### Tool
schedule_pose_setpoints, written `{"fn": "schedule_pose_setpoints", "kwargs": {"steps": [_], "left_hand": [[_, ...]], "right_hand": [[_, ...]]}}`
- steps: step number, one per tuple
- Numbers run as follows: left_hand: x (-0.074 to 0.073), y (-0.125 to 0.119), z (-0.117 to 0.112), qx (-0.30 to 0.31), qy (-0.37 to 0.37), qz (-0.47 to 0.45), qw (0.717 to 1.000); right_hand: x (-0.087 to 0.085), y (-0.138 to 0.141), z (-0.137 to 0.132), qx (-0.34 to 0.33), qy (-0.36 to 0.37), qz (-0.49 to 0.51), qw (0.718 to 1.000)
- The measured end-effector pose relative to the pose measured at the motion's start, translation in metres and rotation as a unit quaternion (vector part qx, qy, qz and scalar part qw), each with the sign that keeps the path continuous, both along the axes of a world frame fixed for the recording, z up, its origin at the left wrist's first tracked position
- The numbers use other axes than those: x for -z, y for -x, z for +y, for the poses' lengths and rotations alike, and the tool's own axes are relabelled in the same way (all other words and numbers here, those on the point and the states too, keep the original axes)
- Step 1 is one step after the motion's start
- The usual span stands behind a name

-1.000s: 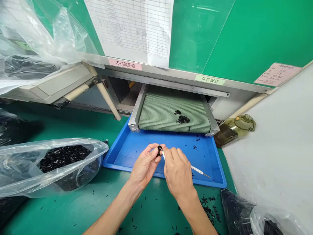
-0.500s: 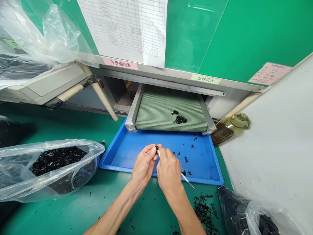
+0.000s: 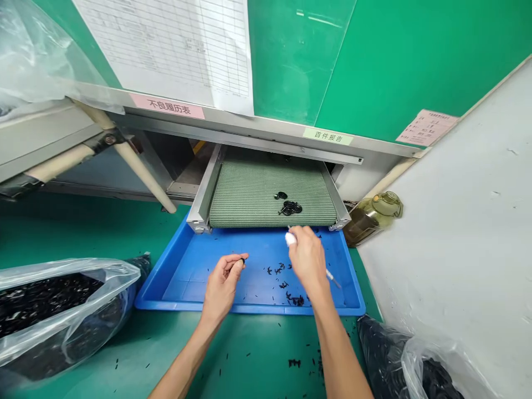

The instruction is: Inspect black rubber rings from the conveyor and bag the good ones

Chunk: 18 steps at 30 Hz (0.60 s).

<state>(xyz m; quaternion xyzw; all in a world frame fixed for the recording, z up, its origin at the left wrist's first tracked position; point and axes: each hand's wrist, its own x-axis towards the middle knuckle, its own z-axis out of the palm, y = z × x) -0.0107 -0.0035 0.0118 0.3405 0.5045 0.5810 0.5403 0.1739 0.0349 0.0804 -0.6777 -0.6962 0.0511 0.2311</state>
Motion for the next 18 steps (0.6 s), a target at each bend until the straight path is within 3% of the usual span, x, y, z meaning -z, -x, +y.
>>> {"fn": "schedule_pose_setpoints", "kwargs": {"steps": [5, 11, 15, 18], "left_hand": [[-0.003, 0.002, 0.0, 0.047, 0.096, -0.195, 0.975], [-0.012, -0.001, -0.004, 0.056, 0.154, -0.34, 0.926], [-0.019, 0.002, -0.005, 0.061, 0.128, -0.341, 0.929], [-0.031, 0.001, -0.003, 0.066, 0.082, -0.325, 0.94]], "right_hand": [[-0.032, 0.0, 0.065, -0.052, -0.022, -0.106, 0.993], [-0.044, 0.029, 0.116, -0.093, 0.043, -0.19, 0.976], [-0.053, 0.025, 0.103, -0.101, 0.029, -0.168, 0.98], [-0.054, 0.026, 0.062, -0.164, 0.034, -0.016, 0.986]]}}
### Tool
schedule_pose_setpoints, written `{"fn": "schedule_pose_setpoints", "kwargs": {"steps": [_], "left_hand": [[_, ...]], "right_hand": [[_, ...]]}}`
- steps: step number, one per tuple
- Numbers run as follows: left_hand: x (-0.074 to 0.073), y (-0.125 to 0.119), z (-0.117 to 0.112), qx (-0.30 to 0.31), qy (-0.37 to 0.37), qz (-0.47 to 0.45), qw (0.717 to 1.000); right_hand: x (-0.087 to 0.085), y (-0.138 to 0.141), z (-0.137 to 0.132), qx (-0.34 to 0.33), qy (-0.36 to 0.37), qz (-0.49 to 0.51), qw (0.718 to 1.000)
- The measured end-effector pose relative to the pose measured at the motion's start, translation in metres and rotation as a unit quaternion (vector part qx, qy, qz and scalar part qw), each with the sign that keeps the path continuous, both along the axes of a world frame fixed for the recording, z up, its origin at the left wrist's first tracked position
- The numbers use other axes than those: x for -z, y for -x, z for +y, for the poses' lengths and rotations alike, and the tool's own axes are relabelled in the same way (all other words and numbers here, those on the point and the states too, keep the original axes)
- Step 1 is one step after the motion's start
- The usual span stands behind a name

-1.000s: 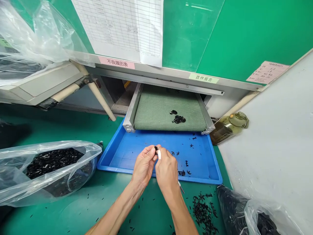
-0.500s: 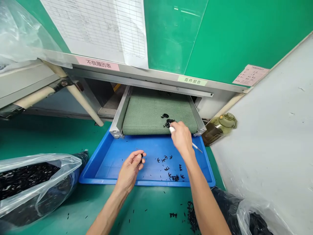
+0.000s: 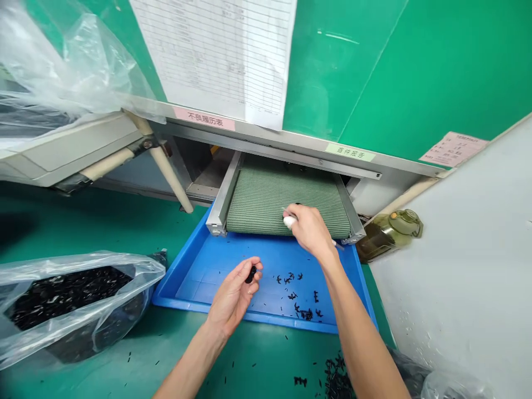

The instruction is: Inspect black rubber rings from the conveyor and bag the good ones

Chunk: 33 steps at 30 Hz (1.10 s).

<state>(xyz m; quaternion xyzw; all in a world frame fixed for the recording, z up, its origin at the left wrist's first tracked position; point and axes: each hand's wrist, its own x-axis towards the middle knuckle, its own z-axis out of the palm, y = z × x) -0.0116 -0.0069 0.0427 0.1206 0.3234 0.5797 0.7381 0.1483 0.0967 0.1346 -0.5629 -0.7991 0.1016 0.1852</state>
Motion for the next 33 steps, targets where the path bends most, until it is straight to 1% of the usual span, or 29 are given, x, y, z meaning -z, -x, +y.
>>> {"fn": "schedule_pose_setpoints", "kwargs": {"steps": [2, 4, 6, 8, 11, 14, 16, 18, 21, 25, 28, 33], "left_hand": [[-0.009, -0.003, 0.0, -0.001, -0.036, 0.0, 0.999], [-0.017, -0.006, -0.002, 0.009, -0.064, -0.001, 0.998], [-0.02, -0.008, -0.006, 0.019, -0.07, 0.007, 0.997], [-0.02, -0.007, -0.011, 0.021, -0.058, 0.021, 0.998], [-0.019, -0.004, -0.017, 0.026, -0.049, 0.019, 0.998], [-0.02, -0.001, -0.02, 0.042, -0.055, -0.013, 0.998], [-0.02, -0.001, -0.021, 0.05, -0.053, -0.03, 0.997], [-0.019, -0.002, -0.021, 0.053, -0.049, -0.034, 0.997], [-0.016, -0.004, -0.022, 0.061, -0.043, -0.023, 0.997], [-0.015, -0.005, -0.025, 0.074, -0.044, -0.014, 0.996], [-0.017, -0.004, -0.026, 0.071, -0.057, -0.009, 0.996], [-0.016, 0.0, -0.026, 0.085, -0.061, -0.026, 0.994]], "right_hand": [[0.007, 0.007, -0.034, -0.04, 0.054, 0.133, 0.989], [0.017, 0.016, -0.066, -0.052, 0.092, 0.213, 0.971], [0.026, 0.024, -0.091, -0.045, 0.092, 0.242, 0.965], [0.031, 0.028, -0.106, -0.042, 0.076, 0.244, 0.966], [0.033, 0.022, -0.116, -0.066, 0.062, 0.242, 0.966], [0.035, 0.011, -0.124, -0.081, 0.043, 0.212, 0.973], [0.038, 0.007, -0.131, -0.068, 0.034, 0.166, 0.983], [0.043, 0.006, -0.138, -0.041, 0.024, 0.121, 0.992], [0.048, 0.008, -0.147, -0.002, -0.009, 0.086, 0.996], [0.048, 0.007, -0.15, 0.013, -0.036, 0.074, 0.996], [0.046, 0.005, -0.151, 0.007, -0.029, 0.073, 0.997], [0.046, 0.004, -0.154, 0.002, -0.028, 0.084, 0.996]]}}
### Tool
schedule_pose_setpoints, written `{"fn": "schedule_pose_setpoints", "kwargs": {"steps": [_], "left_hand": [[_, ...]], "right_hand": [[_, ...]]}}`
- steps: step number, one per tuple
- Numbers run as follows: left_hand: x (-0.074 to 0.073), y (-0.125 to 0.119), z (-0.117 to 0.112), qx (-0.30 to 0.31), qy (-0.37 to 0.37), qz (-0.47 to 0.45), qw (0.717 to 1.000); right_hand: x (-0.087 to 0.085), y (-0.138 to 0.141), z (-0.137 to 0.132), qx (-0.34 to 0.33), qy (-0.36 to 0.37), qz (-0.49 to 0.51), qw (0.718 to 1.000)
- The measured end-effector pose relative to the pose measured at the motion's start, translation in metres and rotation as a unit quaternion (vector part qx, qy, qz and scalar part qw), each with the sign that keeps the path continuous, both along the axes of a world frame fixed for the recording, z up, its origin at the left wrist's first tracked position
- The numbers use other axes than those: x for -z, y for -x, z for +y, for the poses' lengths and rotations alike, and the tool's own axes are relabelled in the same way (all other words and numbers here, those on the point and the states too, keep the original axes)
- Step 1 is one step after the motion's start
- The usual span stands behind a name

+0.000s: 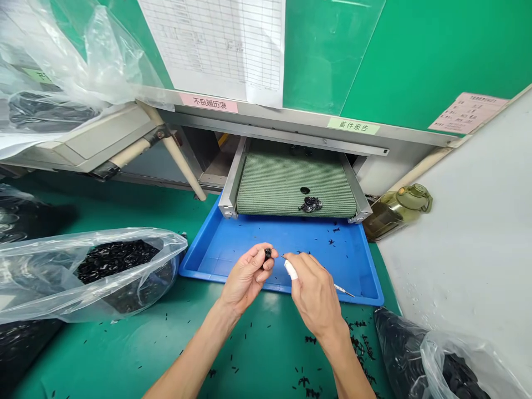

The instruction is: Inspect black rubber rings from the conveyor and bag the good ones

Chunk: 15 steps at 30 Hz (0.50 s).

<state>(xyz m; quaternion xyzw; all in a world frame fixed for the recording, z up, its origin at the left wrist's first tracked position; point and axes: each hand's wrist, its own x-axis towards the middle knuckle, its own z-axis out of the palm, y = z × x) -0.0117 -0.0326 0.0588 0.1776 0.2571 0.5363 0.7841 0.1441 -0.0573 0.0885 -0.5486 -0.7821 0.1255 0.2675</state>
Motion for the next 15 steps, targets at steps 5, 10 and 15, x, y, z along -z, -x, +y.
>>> {"fn": "schedule_pose_setpoints", "kwargs": {"steps": [5, 10, 15], "left_hand": [[0.001, 0.001, 0.0, 0.008, 0.01, 0.024, 1.0], [0.001, 0.001, -0.003, 0.017, -0.023, 0.08, 0.996], [0.002, 0.003, -0.004, 0.024, -0.057, 0.129, 0.99]], "right_hand": [[-0.003, 0.004, -0.001, -0.02, -0.039, -0.041, 0.998], [-0.013, 0.013, 0.002, -0.044, -0.059, -0.105, 0.992], [-0.019, 0.018, 0.003, -0.057, -0.066, -0.126, 0.988]]}}
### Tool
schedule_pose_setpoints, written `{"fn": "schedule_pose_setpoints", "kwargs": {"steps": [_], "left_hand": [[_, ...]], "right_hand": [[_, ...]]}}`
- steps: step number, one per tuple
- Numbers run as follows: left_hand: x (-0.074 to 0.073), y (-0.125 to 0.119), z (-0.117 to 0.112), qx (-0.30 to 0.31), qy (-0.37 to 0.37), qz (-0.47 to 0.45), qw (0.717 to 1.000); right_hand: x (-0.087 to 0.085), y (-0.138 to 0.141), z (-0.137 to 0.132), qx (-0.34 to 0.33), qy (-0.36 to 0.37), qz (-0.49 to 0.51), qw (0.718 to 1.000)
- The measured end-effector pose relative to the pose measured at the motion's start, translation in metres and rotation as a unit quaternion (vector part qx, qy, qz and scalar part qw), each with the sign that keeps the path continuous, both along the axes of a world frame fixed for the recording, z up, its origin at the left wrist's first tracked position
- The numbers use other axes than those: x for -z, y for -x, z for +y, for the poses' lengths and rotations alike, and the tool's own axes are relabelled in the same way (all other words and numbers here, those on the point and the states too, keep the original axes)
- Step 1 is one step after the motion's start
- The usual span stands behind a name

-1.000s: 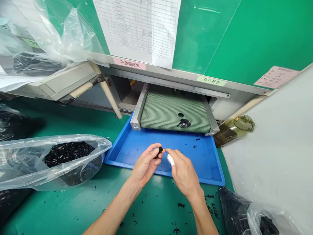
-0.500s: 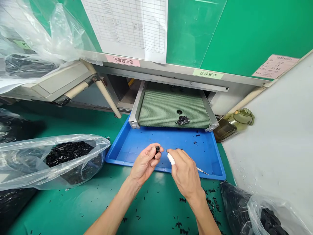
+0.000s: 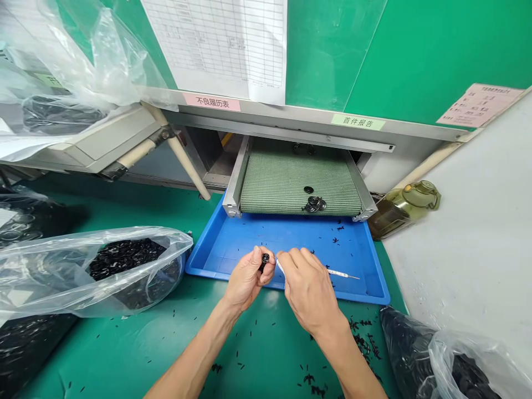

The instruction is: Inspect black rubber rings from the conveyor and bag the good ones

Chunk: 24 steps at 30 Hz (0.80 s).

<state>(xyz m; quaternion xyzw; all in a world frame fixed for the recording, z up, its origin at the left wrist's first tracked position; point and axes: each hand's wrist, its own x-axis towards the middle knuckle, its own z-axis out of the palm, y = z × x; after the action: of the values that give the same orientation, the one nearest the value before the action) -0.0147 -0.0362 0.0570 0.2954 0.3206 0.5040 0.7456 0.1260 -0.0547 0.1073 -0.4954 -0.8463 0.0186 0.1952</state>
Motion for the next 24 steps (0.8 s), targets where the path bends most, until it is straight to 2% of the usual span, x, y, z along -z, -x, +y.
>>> {"fn": "schedule_pose_setpoints", "kwargs": {"steps": [6, 13, 19, 24], "left_hand": [[0.0, 0.003, 0.002, 0.051, -0.035, 0.02, 0.998], [0.005, 0.008, 0.004, 0.089, -0.047, 0.044, 0.994], [0.004, 0.019, 0.006, 0.111, -0.106, 0.196, 0.969], [0.015, 0.02, 0.003, 0.103, -0.107, 0.288, 0.946]], "right_hand": [[-0.004, 0.0, -0.002, -0.015, 0.011, 0.003, 1.0], [-0.006, 0.001, 0.0, -0.024, 0.007, -0.045, 0.999], [0.001, 0.006, -0.005, -0.011, -0.021, -0.091, 0.996], [0.014, 0.022, -0.015, 0.072, 0.076, -0.082, 0.991]]}}
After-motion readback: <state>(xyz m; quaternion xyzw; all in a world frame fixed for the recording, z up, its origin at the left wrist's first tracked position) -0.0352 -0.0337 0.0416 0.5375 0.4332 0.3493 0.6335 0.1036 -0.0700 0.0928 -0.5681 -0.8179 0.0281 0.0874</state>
